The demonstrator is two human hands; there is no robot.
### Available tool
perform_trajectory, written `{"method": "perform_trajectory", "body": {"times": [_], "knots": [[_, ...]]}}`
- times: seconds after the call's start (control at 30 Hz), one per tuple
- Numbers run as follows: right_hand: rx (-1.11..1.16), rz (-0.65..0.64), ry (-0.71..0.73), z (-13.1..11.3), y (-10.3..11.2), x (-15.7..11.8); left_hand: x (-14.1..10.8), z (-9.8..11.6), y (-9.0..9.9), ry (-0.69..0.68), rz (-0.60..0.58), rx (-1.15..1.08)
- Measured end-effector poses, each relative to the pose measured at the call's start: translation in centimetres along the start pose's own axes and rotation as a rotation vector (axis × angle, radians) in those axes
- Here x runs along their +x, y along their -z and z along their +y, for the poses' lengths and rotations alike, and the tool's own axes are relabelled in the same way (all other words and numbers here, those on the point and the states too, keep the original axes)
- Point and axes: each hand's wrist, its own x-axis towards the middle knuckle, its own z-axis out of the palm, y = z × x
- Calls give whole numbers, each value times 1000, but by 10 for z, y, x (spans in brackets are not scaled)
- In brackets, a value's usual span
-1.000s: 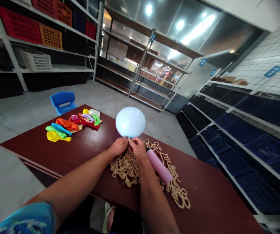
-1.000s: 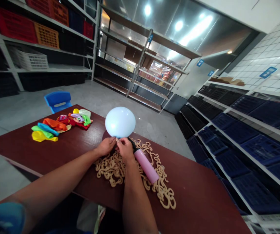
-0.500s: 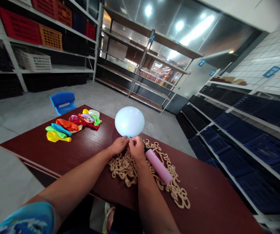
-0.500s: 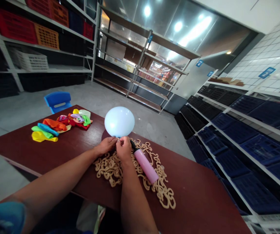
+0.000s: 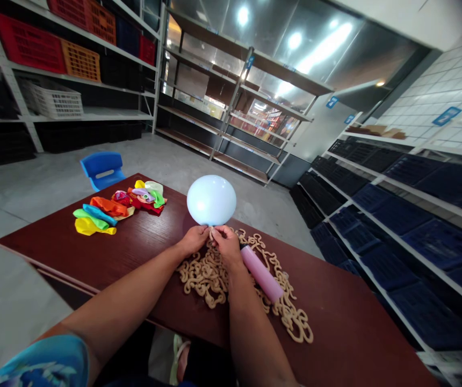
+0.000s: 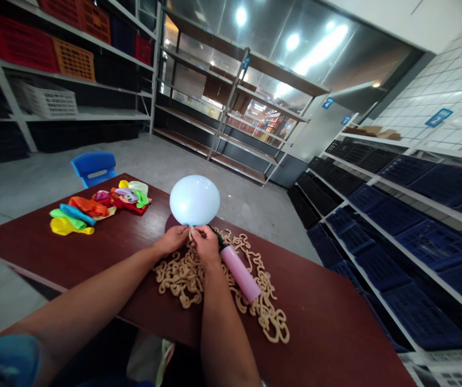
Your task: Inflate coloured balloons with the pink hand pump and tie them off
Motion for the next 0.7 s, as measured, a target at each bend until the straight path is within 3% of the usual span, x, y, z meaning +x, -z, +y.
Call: {"method": "perform_trajectory", "body": {"times": [0.13,0.27,0.53,0.7], "knots": [[88,-14,-66,-3,-2,-1,-1,3,0,43,-21,-114],[105,73,-41,2,-2,2,-5,13,-1,164,-115,-330],[-392,288,262,11,10,6,-10,14,3,245,-375,-531],[-453,333,313,8,9,4,-12,18,7,325,-518,-672]]}}
